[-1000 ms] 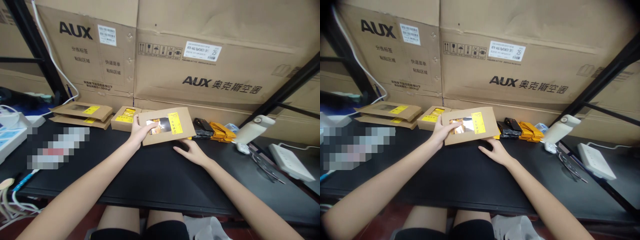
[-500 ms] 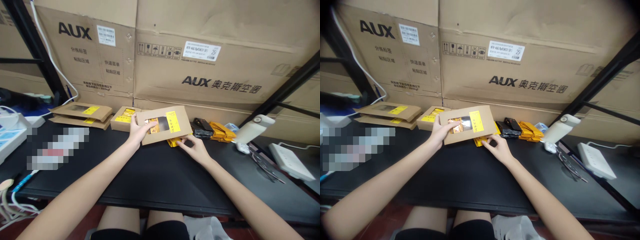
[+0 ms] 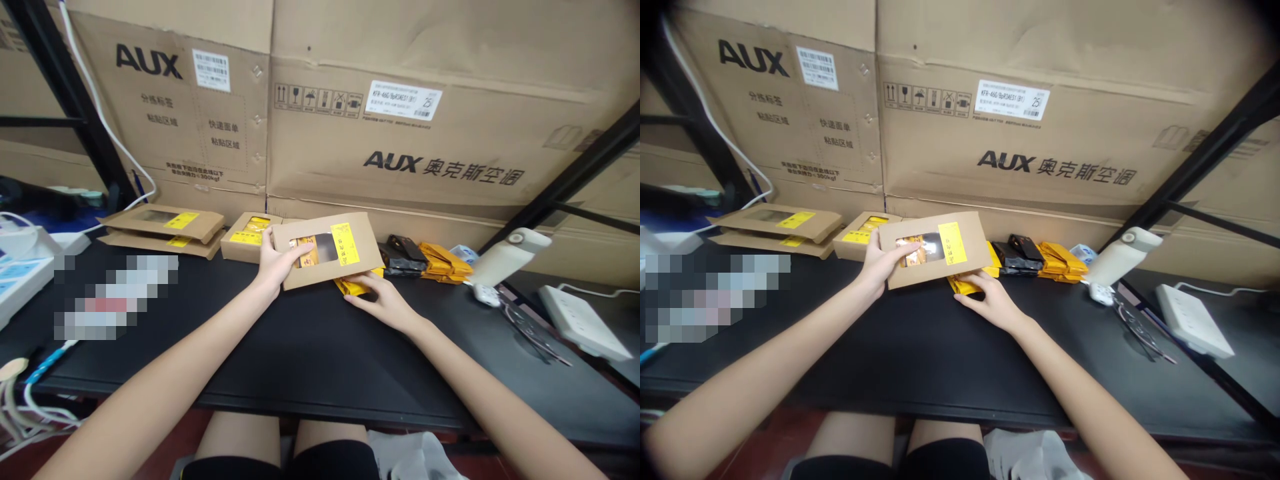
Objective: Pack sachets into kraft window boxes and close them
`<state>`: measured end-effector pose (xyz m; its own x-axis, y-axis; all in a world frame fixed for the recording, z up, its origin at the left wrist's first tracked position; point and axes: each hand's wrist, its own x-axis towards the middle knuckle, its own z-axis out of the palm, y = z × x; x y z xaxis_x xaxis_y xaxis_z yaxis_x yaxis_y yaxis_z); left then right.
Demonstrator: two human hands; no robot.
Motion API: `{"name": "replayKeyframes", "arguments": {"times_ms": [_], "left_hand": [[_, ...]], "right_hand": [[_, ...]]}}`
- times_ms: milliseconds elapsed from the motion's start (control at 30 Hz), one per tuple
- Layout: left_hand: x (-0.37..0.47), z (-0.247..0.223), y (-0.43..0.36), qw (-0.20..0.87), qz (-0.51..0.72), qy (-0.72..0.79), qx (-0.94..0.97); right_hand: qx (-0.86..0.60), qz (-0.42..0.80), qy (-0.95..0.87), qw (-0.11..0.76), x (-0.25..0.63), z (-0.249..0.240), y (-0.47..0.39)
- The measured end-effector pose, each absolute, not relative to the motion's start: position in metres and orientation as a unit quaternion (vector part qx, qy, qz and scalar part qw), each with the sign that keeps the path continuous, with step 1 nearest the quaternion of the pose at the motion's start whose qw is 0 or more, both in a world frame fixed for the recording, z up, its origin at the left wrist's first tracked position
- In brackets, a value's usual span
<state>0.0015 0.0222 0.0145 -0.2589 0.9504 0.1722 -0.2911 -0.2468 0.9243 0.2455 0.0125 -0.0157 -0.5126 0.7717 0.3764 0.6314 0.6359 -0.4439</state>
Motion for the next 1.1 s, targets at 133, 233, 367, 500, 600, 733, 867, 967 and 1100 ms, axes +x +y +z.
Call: {"name": "replayKeyframes", "arguments": {"times_ms": [133, 233, 367, 500, 600, 733, 867, 967, 1100], "left_hand": [[0.002, 0.013, 0.023, 0.448, 0.688, 0.411, 0.397], [0.003, 0.013, 0.023, 0.446, 0.689, 0.411, 0.395], [0.000, 0.016, 0.023, 0.440, 0.700, 0.417, 0.378], [-0.005, 0.018, 0.028, 0.426, 0.730, 0.409, 0.343], [-0.007, 0.017, 0.032, 0.437, 0.745, 0.398, 0.308], [-0.006, 0.015, 0.034, 0.478, 0.734, 0.386, 0.290], [-0.005, 0.014, 0.031, 0.486, 0.718, 0.383, 0.317], [-0.004, 0.013, 0.029, 0.496, 0.692, 0.394, 0.345], [-0.001, 0.012, 0.026, 0.490, 0.661, 0.411, 0.392]], "right_hand": [[-0.412, 0.133, -0.854, 0.288, 0.247, -0.013, 0.011], [-0.426, 0.140, -0.837, 0.315, 0.247, -0.016, 0.012], [-0.483, 0.234, -0.724, 0.434, 0.250, -0.020, 0.018], [-0.504, 0.346, -0.511, 0.604, 0.253, -0.010, 0.024], [-0.484, 0.421, -0.365, 0.675, 0.256, 0.004, 0.024], [-0.468, 0.482, -0.284, 0.684, 0.260, 0.014, 0.023], [-0.446, 0.481, -0.250, 0.712, 0.263, 0.015, 0.023], [-0.426, 0.479, -0.215, 0.737, 0.267, 0.017, 0.024], [-0.422, 0.478, -0.164, 0.753, 0.276, 0.020, 0.028]]}}
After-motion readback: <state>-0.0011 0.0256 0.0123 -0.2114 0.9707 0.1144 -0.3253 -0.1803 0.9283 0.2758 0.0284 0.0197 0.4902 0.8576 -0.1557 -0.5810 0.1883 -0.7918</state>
